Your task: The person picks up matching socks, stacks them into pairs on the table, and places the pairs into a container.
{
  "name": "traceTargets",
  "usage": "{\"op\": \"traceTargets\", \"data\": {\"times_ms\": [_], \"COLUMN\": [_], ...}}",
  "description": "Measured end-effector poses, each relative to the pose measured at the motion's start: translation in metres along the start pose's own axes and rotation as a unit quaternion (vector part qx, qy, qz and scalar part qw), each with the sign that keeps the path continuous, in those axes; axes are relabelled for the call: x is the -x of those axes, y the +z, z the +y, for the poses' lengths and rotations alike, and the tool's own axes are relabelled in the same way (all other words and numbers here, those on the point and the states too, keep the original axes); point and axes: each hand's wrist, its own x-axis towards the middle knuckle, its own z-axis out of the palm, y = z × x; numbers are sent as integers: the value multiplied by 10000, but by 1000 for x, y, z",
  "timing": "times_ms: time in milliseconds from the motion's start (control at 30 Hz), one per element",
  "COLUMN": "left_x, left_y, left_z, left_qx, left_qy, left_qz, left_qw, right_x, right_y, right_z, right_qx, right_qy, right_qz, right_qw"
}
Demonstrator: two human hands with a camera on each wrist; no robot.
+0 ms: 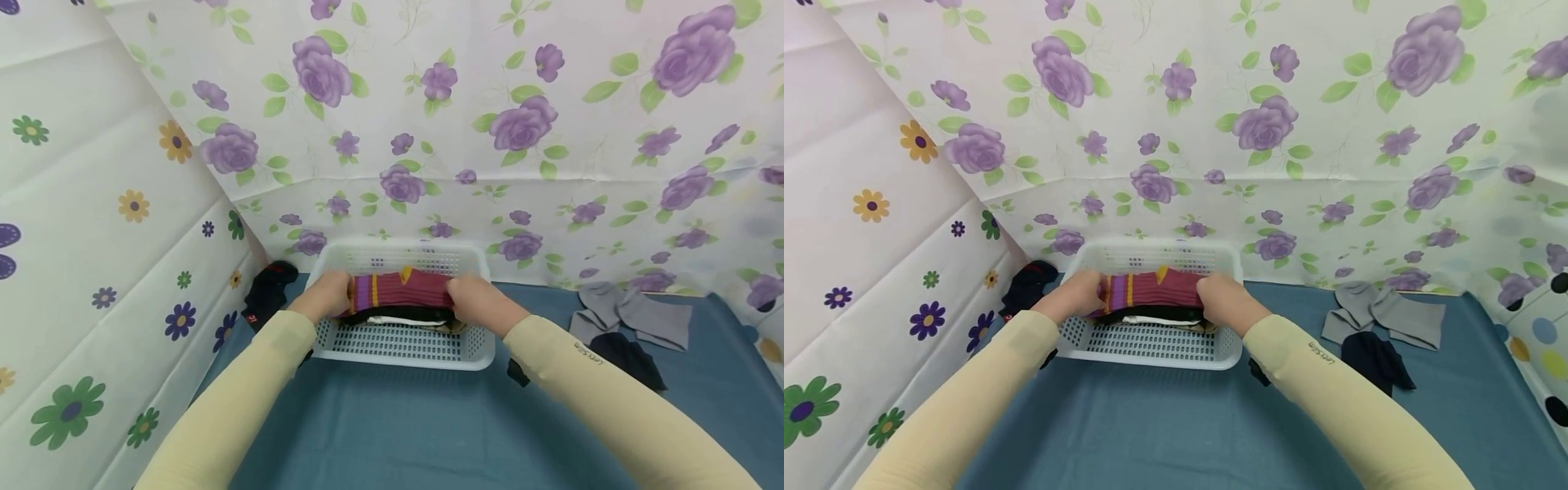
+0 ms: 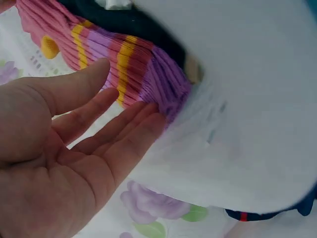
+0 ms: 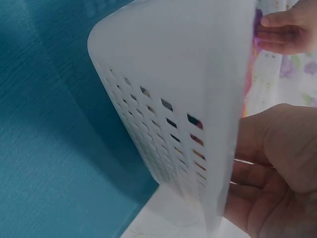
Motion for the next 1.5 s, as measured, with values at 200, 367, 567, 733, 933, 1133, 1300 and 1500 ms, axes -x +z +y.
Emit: {"op": "traceTargets", "data": {"times_ms": [200,367,567,733,933,1133,1300,1500], "left_x": [5,6,22,52,90,123,138,152], "left_y": [0,-1,-11,-15,-4,19,45,79], "left_z": [-3,-7,-2,13,37,51,54,51], "left_qx": [-56,-14,22,197,341,404,331,551], "left_qy": [109,343,884,1481,2219,2458,2748,2993], "left_qz": [-41,-77,470,1568,2627,3039,3320,3094], "left_qw": [9999,9994,9950,9763,9384,9196,9018,9009], "right_x": [-2,-1,14,43,84,126,155,180], "right_y": [5,3,-15,-36,-46,-30,-1,41], "right_z": [-3,-1,3,4,10,17,22,25], "right_qx": [-119,-577,-1070,-1274,-1065,-908,-821,-1040], "right_qy": [44,28,-322,-413,-508,-310,-21,620], "right_qz": [-34,-45,300,897,1836,2561,2825,2816], "right_qw": [9999,9983,9933,9869,9759,9619,9557,9519]}}
